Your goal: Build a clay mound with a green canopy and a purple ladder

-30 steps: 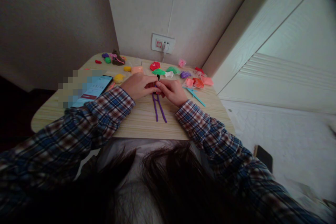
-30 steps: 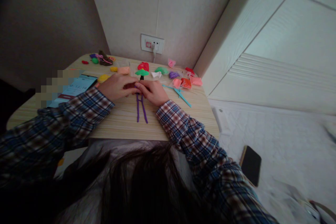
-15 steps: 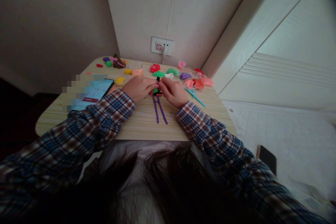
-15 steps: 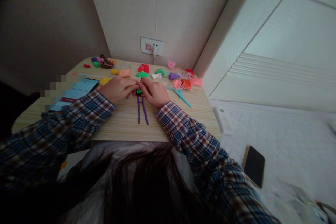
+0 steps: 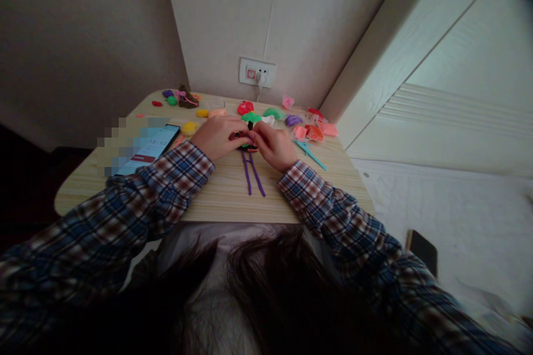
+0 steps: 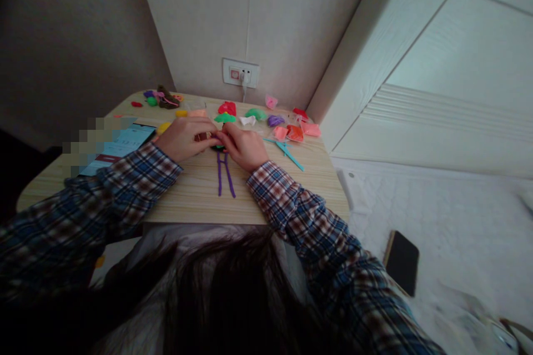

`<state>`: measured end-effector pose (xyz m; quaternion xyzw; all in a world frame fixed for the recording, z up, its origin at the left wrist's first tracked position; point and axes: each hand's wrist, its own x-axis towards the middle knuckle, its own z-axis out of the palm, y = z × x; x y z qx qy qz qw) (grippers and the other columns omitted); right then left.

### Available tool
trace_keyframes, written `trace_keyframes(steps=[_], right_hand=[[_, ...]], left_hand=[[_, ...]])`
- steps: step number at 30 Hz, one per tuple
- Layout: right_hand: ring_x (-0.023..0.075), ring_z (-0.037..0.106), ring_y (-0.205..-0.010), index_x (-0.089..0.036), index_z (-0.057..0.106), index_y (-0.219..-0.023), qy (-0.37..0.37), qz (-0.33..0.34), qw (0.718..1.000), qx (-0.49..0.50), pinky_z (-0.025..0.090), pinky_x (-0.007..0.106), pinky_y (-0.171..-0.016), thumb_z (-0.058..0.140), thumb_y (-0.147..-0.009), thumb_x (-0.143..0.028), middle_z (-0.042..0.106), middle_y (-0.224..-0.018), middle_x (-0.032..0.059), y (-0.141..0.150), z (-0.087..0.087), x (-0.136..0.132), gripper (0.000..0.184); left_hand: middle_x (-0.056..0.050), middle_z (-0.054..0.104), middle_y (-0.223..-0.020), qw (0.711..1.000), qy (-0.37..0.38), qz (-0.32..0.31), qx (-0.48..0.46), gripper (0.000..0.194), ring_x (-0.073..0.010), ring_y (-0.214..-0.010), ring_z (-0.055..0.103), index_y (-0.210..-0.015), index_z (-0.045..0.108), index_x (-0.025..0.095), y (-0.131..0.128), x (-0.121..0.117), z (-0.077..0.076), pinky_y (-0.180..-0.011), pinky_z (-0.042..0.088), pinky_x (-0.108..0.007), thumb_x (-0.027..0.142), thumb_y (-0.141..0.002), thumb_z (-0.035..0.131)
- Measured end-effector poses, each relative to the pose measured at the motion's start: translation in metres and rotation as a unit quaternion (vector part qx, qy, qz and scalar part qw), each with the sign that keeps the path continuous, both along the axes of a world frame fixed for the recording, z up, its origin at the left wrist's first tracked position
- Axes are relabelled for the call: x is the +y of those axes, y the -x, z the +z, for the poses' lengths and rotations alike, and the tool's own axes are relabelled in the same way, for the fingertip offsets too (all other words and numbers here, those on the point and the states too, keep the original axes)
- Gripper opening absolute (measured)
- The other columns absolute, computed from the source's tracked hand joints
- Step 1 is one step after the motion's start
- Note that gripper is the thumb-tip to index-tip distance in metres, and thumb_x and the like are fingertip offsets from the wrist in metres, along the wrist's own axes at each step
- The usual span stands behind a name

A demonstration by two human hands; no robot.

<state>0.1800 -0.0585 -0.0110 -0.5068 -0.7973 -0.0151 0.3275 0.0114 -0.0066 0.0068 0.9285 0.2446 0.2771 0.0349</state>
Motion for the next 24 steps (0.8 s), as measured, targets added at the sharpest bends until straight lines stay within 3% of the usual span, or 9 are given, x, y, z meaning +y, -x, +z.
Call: trace_keyframes(steps=[3, 5, 8, 10, 18, 21, 24], right_hand=[[0.0139, 0.051, -0.057, -0.019, 0.053, -0.080, -0.013, -0.025, 1.000, -0.003, 0.031, 0.024, -0.055, 0.032, -0.094, -0.033, 0.055, -0.061, -0.0001, 0.000, 0.002, -0.001, 0.029], [0.0140, 0.051, -0.058, -0.019, 0.053, -0.077, -0.020, -0.036, 0.999, 0.000, 0.031, 0.025, -0.056, 0.032, -0.094, -0.033, 0.056, -0.063, 0.0006, -0.002, 0.003, 0.000, 0.030], [0.0131, 0.050, -0.056, -0.018, 0.053, -0.076, -0.027, -0.052, 0.998, 0.012, 0.032, 0.025, -0.056, 0.034, -0.094, -0.031, 0.055, -0.062, 0.0005, -0.007, 0.005, 0.002, 0.029], [0.0121, 0.047, -0.052, -0.018, 0.054, -0.076, -0.032, -0.073, 0.997, 0.021, 0.031, 0.025, -0.055, 0.034, -0.094, -0.030, 0.052, -0.058, -0.0004, -0.010, 0.007, 0.004, 0.030], [0.0126, 0.048, -0.054, -0.018, 0.055, -0.075, -0.020, -0.079, 0.997, -0.001, 0.031, 0.024, -0.056, 0.034, -0.094, -0.029, 0.051, -0.058, -0.0004, -0.010, 0.007, 0.004, 0.030], [0.0136, 0.052, -0.059, -0.018, 0.055, -0.077, -0.007, -0.062, 0.998, -0.019, 0.032, 0.024, -0.058, 0.033, -0.094, -0.029, 0.054, -0.063, 0.0008, -0.007, 0.006, 0.003, 0.029], [0.0141, 0.053, -0.060, -0.019, 0.054, -0.076, -0.003, -0.065, 0.997, -0.029, 0.032, 0.024, -0.059, 0.033, -0.094, -0.029, 0.057, -0.065, 0.0014, -0.006, 0.006, 0.003, 0.030]], left_hand=[[-0.005, 0.065, -0.072, 0.999, 0.035, -0.012, -0.034, 0.025, -0.0186, -0.076, 0.059, -0.072, 0.066, 0.015, 0.000, -0.001, 0.003, -0.073, 0.044, -0.032, 0.033, -0.083, 0.052], [-0.006, 0.066, -0.074, 0.991, 0.109, -0.014, -0.076, 0.029, -0.0163, -0.068, 0.060, -0.076, 0.066, 0.014, 0.000, -0.001, 0.005, -0.066, 0.046, -0.030, 0.034, -0.086, 0.047], [-0.012, 0.068, -0.088, 0.949, 0.283, -0.040, -0.136, 0.036, -0.0128, -0.057, 0.061, -0.090, 0.064, 0.011, 0.002, 0.000, 0.007, -0.049, 0.044, -0.024, 0.037, -0.090, 0.040], [-0.015, 0.067, -0.095, 0.918, 0.358, -0.063, -0.160, 0.037, -0.0123, -0.057, 0.061, -0.095, 0.062, 0.010, 0.004, 0.001, 0.008, -0.044, 0.042, -0.022, 0.041, -0.090, 0.041], [-0.002, 0.061, -0.064, 0.859, 0.450, -0.053, -0.240, 0.026, -0.0076, -0.048, 0.053, -0.067, 0.052, 0.013, 0.004, 0.004, 0.006, -0.043, 0.036, -0.018, 0.031, -0.072, 0.070], [-0.003, 0.062, -0.065, 0.832, 0.490, -0.055, -0.254, 0.024, -0.0069, -0.046, 0.054, -0.070, 0.055, 0.011, 0.003, 0.003, 0.007, -0.042, 0.034, -0.016, 0.029, -0.071, 0.071], [-0.007, 0.067, -0.076, 0.814, 0.518, -0.051, -0.259, 0.018, -0.0062, -0.046, 0.055, -0.083, 0.061, 0.009, 0.003, 0.001, 0.011, -0.041, 0.033, -0.015, 0.027, -0.081, 0.061]])
